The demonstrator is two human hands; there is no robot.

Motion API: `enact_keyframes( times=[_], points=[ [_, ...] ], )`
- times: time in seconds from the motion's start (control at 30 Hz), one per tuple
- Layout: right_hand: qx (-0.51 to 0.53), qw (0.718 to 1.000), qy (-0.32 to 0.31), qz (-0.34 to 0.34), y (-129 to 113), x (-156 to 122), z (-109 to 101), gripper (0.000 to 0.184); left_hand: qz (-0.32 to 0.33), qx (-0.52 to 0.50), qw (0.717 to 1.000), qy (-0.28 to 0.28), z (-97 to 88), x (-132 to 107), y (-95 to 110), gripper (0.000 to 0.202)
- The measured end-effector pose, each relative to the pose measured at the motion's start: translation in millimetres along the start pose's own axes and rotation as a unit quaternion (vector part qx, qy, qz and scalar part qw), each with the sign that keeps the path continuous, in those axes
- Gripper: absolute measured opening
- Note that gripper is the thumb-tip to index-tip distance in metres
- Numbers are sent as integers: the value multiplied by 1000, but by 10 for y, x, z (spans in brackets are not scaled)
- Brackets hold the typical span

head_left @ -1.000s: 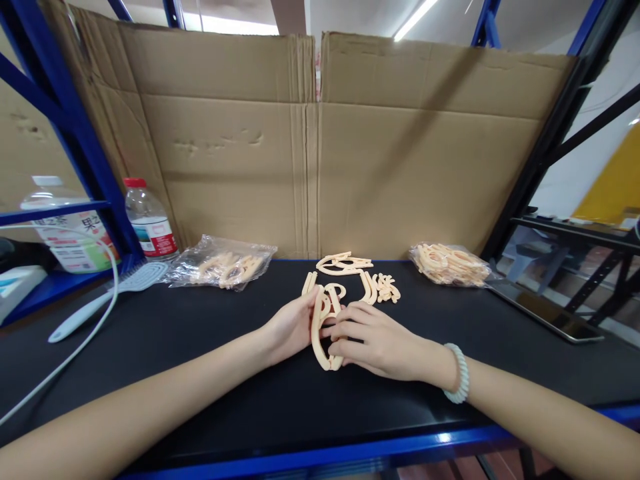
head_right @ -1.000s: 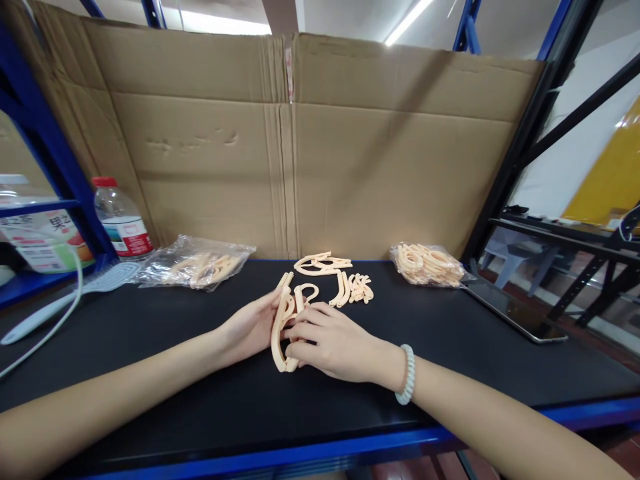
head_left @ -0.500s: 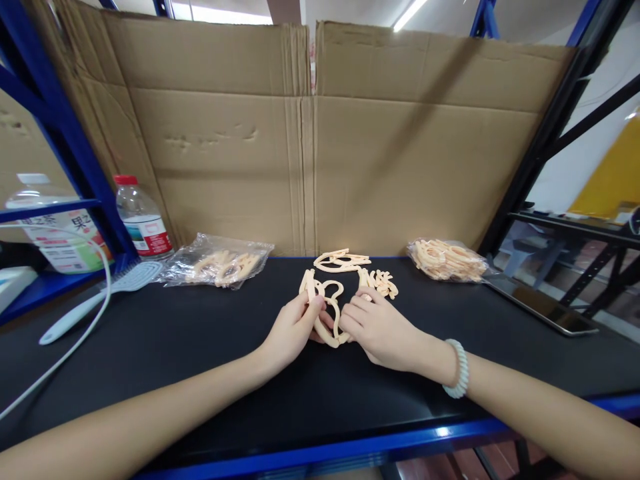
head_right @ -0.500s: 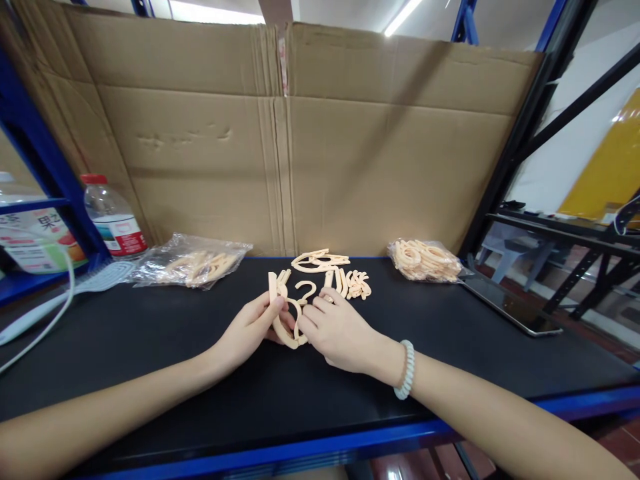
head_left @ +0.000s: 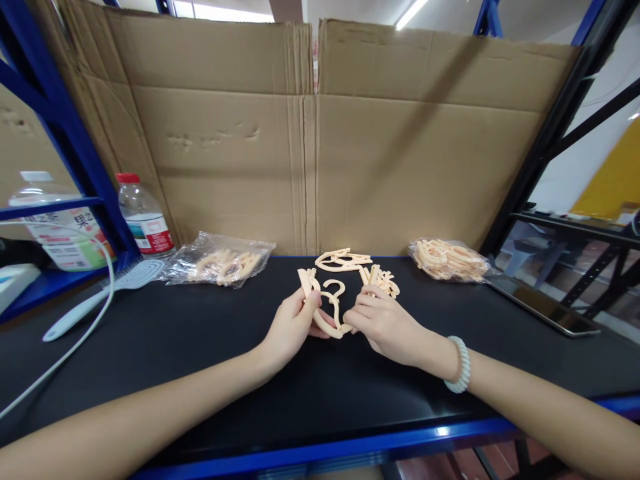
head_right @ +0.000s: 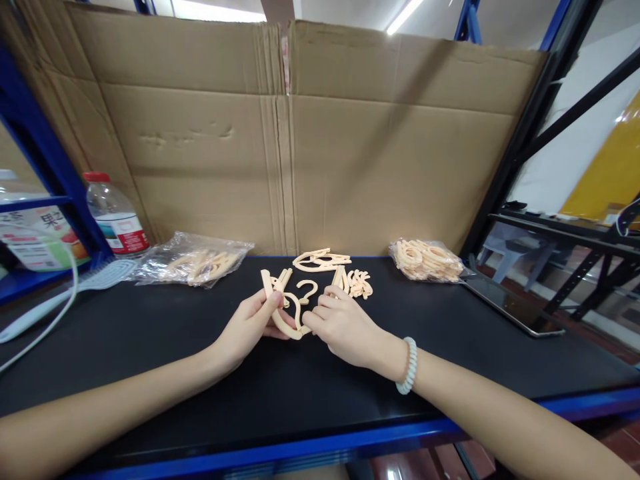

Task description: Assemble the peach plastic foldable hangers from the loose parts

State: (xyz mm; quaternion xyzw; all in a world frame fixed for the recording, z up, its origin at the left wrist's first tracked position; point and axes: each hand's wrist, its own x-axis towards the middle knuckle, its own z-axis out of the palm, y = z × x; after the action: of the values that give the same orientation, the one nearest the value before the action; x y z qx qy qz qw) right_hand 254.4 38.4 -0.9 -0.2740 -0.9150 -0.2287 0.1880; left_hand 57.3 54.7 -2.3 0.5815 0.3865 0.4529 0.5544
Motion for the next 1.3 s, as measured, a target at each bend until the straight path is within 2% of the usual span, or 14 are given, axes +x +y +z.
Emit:
enact_keyframes(
  times=[0.17, 0.23, 0.33, 0.43, 0.53, 0.67, 0.8, 1.03, 1.3],
  points=[
    [-7, 998, 56, -13, 32, 12, -29, 30, -73, -46, 995, 52, 9, 4, 24, 23],
    [15, 995, 94, 10, 92, 6, -60, 28, -80, -47, 994, 60, 12, 4, 30, 25],
    [86, 985, 132, 76, 240, -26, -88, 15, -61, -39, 996, 43, 17, -1, 28, 25],
    [116, 982, 107, 108, 393, -69, -44, 19, -55, -48, 997, 37, 15, -3, 18, 26],
    [118, 984, 83, 100, 475, -95, 78, 17, -56, -56, 996, 41, 5, 2, 9, 26],
    [153, 981, 84, 89, 482, -81, 258, 16, -56, -57, 996, 36, -3, 3, 0, 27],
    [187, 973, 79, 113, 479, -67, 362, 15, -50, -61, 996, 33, -3, 0, -4, 28],
    [158, 975, 44, 150, 503, -96, 409, 13, -50, -66, 996, 32, 3, -2, 13, 29],
    [112, 979, -12, 168, 452, -87, 359, 21, -53, -57, 996, 30, 4, 2, 9, 30]
  ],
)
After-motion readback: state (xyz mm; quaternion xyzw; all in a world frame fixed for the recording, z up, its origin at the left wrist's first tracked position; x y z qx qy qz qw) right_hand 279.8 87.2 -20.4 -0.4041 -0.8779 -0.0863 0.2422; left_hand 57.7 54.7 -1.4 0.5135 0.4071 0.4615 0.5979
